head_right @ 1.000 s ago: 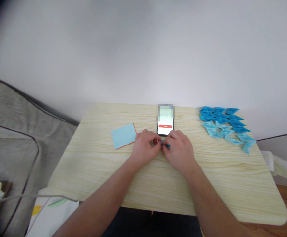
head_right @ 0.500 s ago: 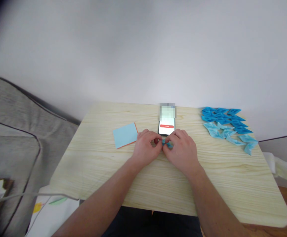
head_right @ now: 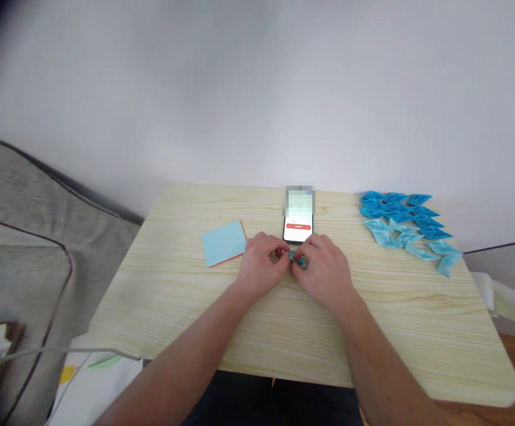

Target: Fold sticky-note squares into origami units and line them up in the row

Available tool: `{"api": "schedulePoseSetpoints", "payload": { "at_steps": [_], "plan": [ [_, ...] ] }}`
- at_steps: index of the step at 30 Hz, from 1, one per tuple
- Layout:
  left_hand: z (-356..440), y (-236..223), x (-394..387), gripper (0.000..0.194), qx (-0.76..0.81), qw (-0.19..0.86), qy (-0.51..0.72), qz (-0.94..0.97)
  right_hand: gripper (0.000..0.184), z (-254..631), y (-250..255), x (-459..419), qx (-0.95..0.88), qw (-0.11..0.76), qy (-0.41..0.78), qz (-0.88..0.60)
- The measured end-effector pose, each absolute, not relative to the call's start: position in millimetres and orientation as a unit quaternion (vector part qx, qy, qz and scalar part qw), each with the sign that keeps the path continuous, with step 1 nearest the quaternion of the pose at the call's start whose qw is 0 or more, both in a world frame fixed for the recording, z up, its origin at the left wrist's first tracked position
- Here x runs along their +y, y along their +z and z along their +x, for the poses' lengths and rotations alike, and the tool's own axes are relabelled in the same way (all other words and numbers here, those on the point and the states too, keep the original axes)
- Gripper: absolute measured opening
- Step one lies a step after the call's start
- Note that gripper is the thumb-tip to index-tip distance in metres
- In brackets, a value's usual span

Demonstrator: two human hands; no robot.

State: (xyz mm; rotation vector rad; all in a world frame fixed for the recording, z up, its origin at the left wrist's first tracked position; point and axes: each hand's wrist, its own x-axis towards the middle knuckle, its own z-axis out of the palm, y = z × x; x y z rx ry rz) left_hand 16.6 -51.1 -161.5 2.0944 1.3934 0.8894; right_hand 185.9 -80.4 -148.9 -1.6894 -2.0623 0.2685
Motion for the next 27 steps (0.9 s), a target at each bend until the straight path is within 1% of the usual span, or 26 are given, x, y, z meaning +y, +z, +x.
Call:
{"api": "schedulePoseSetpoints", "payload": {
  "at_steps": [9, 15, 22, 27],
  "plan": [
    [16.2, -161.7, -50.0, 0.009, 0.507, 0.249, 0.328, 0.757, 0.005, 188.3, -148.7, -79.8, -0.75, 0.221, 0.123, -0.611],
    [15.3, -161.7, -49.4, 0.009, 0.505, 0.256, 0.329, 0.756, 0.005, 188.1, -147.4, -79.9, -0.744, 0.222, 0.123, -0.618],
    [15.4, -163.4, -48.8, 0.01, 0.498, 0.26, 0.337, 0.756, 0.009, 188.2, -148.9, -78.0, -0.745, 0.206, 0.122, -0.622],
    [15.4, -163.3, -49.0, 0.01, 0.498, 0.266, 0.331, 0.756, 0.008, 187.4, -149.6, -77.9, -0.744, 0.202, 0.126, -0.624]
  ]
}}
